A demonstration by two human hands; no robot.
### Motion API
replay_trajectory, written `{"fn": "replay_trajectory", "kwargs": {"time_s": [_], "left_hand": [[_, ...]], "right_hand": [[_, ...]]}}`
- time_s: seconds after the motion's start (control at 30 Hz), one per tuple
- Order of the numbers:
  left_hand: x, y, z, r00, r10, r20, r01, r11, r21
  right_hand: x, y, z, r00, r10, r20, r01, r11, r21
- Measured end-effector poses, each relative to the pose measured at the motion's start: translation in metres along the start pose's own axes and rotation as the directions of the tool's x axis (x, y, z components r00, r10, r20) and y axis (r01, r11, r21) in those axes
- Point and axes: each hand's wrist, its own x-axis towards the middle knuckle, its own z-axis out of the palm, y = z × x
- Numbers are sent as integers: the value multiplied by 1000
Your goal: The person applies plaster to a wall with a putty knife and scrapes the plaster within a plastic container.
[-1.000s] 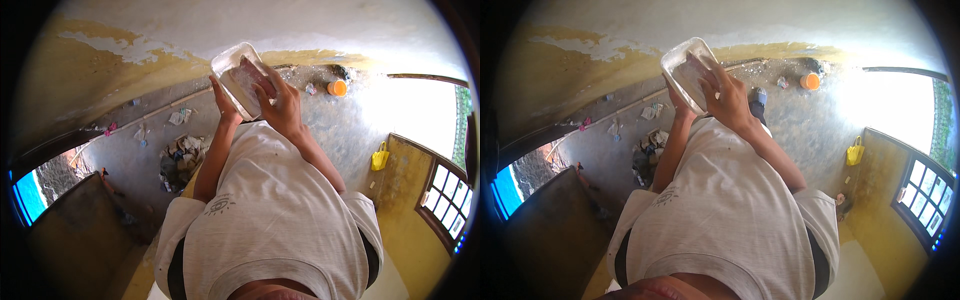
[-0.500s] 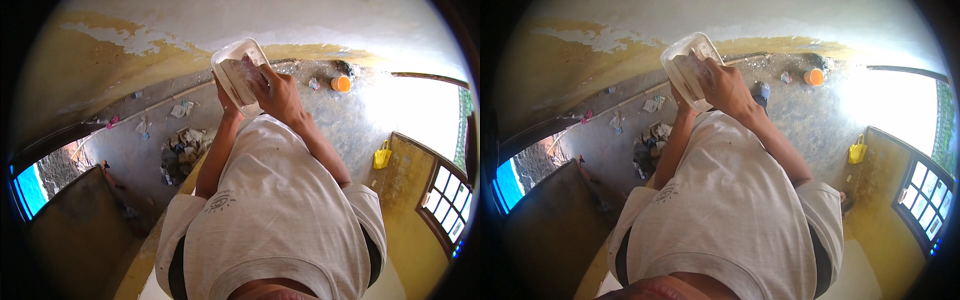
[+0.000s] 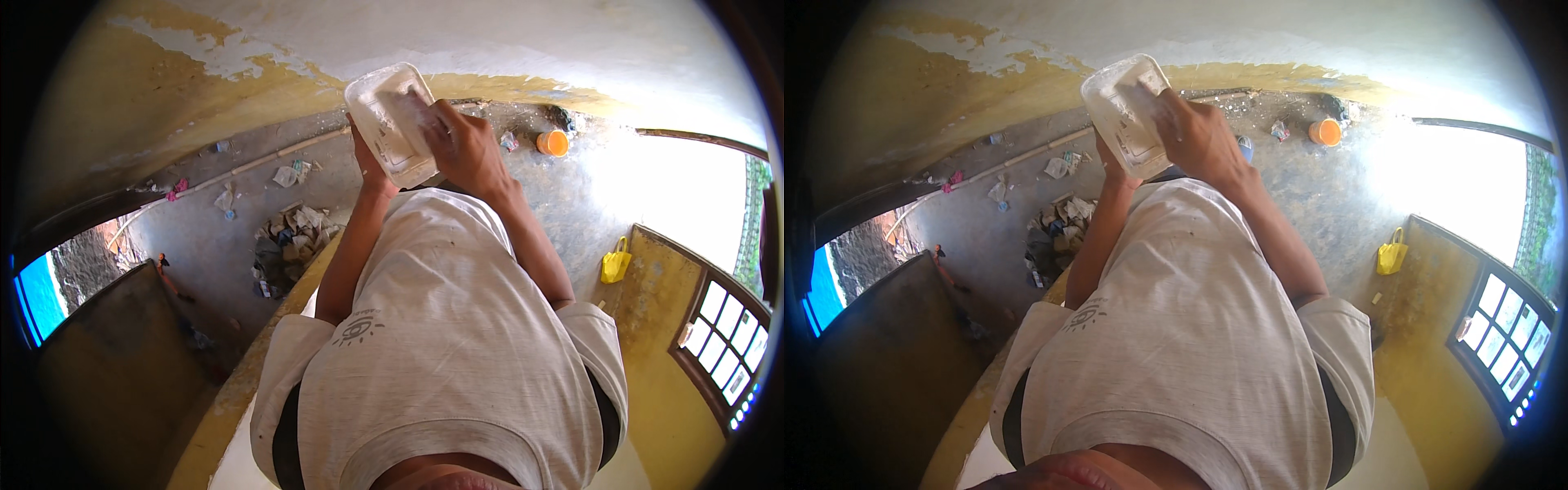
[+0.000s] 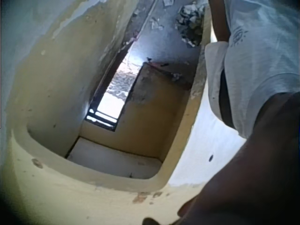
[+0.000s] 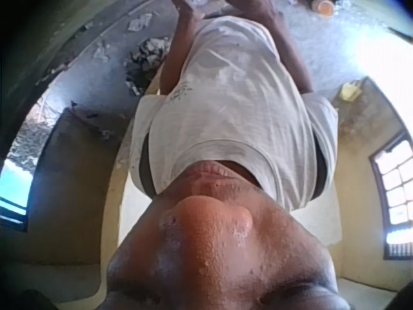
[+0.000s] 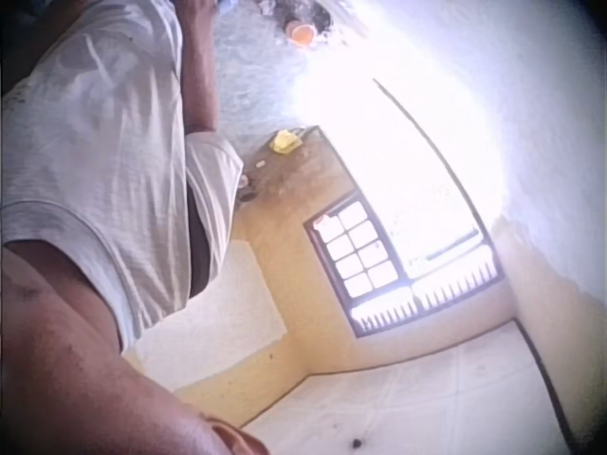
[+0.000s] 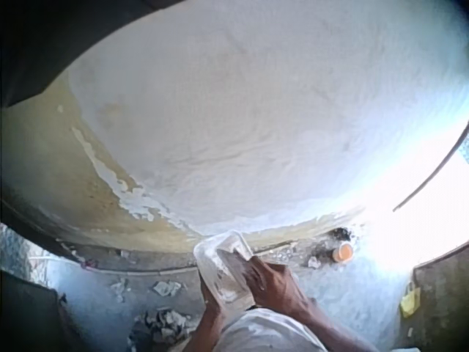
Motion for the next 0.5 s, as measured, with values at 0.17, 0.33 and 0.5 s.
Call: {"fn": "replay_trajectory", "kwargs": {"time_s": [0.17, 0.33, 0.5], "left_hand": [[-9, 4, 17, 999, 11, 49, -14, 998, 58], [-16, 0, 36, 997, -5, -71, 27, 951, 308], [-15, -3, 32, 994, -32, -103, 48, 987, 154]], "right_hand": [[-1, -1, -18, 976, 75, -202, -77, 997, -2], [-10, 16, 4, 993, 104, -53, -108, 990, -94], [-10, 2, -2, 956, 230, -183, -220, 973, 74]]}}
